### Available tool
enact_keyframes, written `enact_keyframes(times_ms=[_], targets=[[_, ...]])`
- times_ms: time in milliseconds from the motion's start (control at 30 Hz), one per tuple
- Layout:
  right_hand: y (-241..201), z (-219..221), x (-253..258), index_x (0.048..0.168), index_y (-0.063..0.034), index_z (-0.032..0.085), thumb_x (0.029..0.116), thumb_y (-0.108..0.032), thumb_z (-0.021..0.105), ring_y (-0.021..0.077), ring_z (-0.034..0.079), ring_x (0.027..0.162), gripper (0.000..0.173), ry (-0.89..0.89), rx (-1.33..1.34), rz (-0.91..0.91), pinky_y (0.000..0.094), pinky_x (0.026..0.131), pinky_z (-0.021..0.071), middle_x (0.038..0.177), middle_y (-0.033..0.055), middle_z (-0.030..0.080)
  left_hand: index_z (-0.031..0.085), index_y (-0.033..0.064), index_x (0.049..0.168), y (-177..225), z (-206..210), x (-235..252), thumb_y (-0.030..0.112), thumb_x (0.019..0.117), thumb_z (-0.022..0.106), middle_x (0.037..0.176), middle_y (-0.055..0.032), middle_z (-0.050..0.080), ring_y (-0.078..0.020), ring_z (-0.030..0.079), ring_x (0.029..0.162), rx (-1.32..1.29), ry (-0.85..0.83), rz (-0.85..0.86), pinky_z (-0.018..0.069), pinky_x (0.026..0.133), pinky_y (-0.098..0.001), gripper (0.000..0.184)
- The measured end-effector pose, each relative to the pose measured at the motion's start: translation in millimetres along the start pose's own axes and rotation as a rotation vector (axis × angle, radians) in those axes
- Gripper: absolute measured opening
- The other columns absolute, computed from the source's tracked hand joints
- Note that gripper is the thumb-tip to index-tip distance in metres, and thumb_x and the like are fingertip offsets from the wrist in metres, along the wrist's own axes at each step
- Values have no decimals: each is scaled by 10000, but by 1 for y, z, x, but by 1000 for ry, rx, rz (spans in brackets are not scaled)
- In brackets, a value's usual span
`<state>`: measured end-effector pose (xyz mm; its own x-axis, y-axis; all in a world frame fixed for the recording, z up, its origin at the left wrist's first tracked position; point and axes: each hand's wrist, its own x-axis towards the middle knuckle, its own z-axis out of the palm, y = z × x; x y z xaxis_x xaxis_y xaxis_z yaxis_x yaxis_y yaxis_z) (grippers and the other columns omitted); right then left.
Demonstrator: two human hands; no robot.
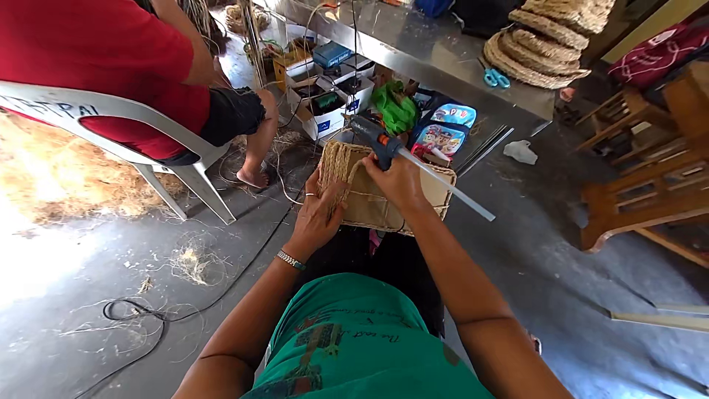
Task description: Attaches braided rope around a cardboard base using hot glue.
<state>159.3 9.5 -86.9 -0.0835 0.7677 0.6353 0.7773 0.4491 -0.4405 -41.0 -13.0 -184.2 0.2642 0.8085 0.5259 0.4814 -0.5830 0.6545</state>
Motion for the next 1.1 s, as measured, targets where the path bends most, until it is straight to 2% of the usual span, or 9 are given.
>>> enact_keyframes(times_ms=[100,300,467,600,667,833,933,1000,1100], targets=[[-3,2,7,1094,38,696,950,-194,716,277,712,961,273,-17,-14,-50,420,892,578,1035,184,718,577,342,1406,-3,-1,0,306,983,572,1630,-213,225,-314,585,1248,17,-5,21,603,810,-482,424],[-1,9,17,1099,55,682,935,-174,737,284,699,970,287,10,-16,-140,393,896,575,1055,205,695,587,319,1403,-3,-3,4,338,958,613,1589,-216,296,-296,649,1109,70,12,19,608,730,-455,446],[5,3,22,1037,25,689,935,-191,736,240,702,888,244,-117,87,-3,432,849,582,953,150,713,599,323,1383,0,-4,11,423,1013,596,1525,-213,374,-288,688,921,120,39,-60,603,648,-463,384],[5,-2,26,1045,16,698,945,-173,709,266,699,897,214,-148,40,36,452,849,575,966,165,711,613,276,1369,2,3,14,344,1008,607,1516,-219,367,-277,626,1132,64,66,-14,601,799,-427,368],[3,-2,30,1058,17,700,943,-180,721,284,703,932,229,-145,-4,66,469,877,570,993,174,716,618,268,1356,5,6,13,328,997,613,1524,-225,358,-293,610,1169,61,70,-2,596,822,-435,364],[-6,2,34,1212,56,650,921,-190,746,318,675,1089,393,-146,-67,30,457,998,531,1171,211,683,625,249,1351,0,6,10,319,985,625,1549,-219,350,-311,526,1308,30,61,38,555,952,-449,372],[-10,-1,39,1244,49,624,931,-235,751,332,696,1042,441,-209,-85,49,496,962,542,1119,206,703,623,240,1352,-4,4,9,319,976,635,1535,-217,362,-306,521,1311,19,54,65,547,969,-442,384],[-7,-1,45,1235,24,620,925,-253,761,288,719,959,439,-244,-63,39,475,900,573,1058,162,728,619,248,1359,-5,3,8,322,978,636,1541,-210,354,-300,521,1311,24,47,68,551,965,-440,388],[-6,-2,52,1233,3,620,915,-268,776,241,721,908,447,-309,-37,69,454,887,579,1016,114,737,605,256,1379,-8,4,5,331,986,625,1551,-211,331,-300,511,1320,35,38,76,554,957,-438,400]])
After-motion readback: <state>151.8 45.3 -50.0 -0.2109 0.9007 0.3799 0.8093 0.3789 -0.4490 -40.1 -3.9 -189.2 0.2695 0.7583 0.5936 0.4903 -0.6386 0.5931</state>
